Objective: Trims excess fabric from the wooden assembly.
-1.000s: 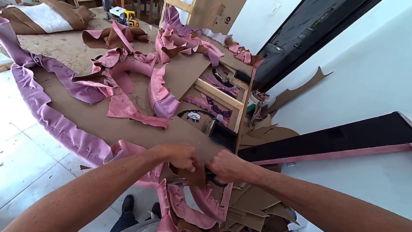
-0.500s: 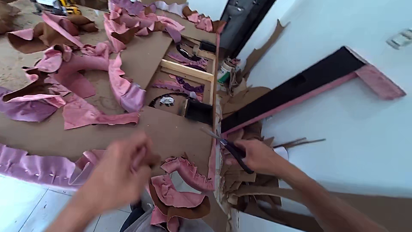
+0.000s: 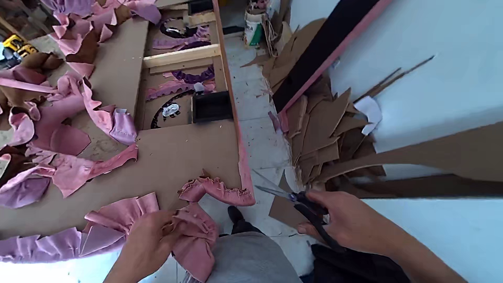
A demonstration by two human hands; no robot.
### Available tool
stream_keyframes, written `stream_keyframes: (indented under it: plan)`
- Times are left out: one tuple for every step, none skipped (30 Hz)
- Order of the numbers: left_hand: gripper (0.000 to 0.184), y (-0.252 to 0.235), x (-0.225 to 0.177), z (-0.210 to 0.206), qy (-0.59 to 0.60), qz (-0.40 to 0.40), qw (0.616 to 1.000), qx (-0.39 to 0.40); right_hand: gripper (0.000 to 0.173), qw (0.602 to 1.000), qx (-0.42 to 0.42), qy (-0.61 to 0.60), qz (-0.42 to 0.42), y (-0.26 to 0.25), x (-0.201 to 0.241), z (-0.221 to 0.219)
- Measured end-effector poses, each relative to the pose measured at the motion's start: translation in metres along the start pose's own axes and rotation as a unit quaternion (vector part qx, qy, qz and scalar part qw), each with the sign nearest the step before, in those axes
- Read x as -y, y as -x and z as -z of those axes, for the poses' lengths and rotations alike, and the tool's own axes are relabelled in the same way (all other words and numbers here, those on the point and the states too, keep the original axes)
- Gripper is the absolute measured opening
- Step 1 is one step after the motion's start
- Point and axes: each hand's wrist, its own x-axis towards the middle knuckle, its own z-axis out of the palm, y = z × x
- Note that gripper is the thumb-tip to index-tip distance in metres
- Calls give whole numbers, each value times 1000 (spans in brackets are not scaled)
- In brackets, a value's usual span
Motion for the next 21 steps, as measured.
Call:
stream_keyframes:
  plan:
    - [37,11,11,-3,26,-1,1000,-9,56,1000,-13,24,13,2,1,-3]
    - [35,21,18,-7,40,-16,999,-19,56,998,-30,47,28,4,3,-6]
    - [33,30,19,-9,37,-40,998,-31,56,995,-50,75,48,5,7,-11]
    - [30,36,18,-11,22,-67,996,-46,55,988,-73,112,75,4,11,-15]
    - [28,40,15,-13,-3,-91,994,-63,54,979,-89,149,104,1,17,-19]
    - [27,42,11,-15,-35,-111,990,-81,54,969,-97,184,133,-4,25,-21]
    - [28,43,6,-15,-67,-128,985,-96,53,959,-99,211,160,-10,33,-22]
    - [29,43,1,-15,-94,-139,980,-106,52,952,-91,231,180,-18,42,-22]
    - [30,42,-4,-15,-118,-146,976,-110,51,946,-75,248,194,-25,51,-21]
    - [30,42,-8,-14,-134,-147,974,-112,50,941,-57,264,204,-31,59,-19]
    - [29,42,-11,-14,-142,-147,972,-114,50,937,-40,277,211,-36,65,-16]
    - [28,42,-13,-14,-147,-146,971,-117,50,931,-37,291,219,-40,68,-15]
    - [28,42,-12,-14,-146,-145,971,-121,50,925,-40,303,226,-42,69,-14]
    - [28,41,-12,-15,-143,-144,971,-126,49,919,-51,312,235,-43,68,-15]
    - [28,39,-11,-15,-137,-145,971,-128,49,914,-64,320,241,-41,65,-18]
    - [28,35,-11,-14,-131,-148,972,-128,49,912,-75,326,239,-38,62,-23]
    - [28,30,-11,-13,-125,-154,972,-123,48,911,-85,328,236,-33,60,-30]
    - [28,23,-11,-10,-120,-166,972,-112,47,913,-93,324,231,-28,59,-38]
    - [28,13,-12,-7,-118,-183,971,-97,48,916,-104,315,224,-23,61,-47]
    - [27,1,-14,-4,-115,-206,968,-82,49,923,-111,301,213,-17,65,-55]
    - [25,-12,-16,-2,-114,-231,964,-64,50,930,-116,287,197,-13,70,-64]
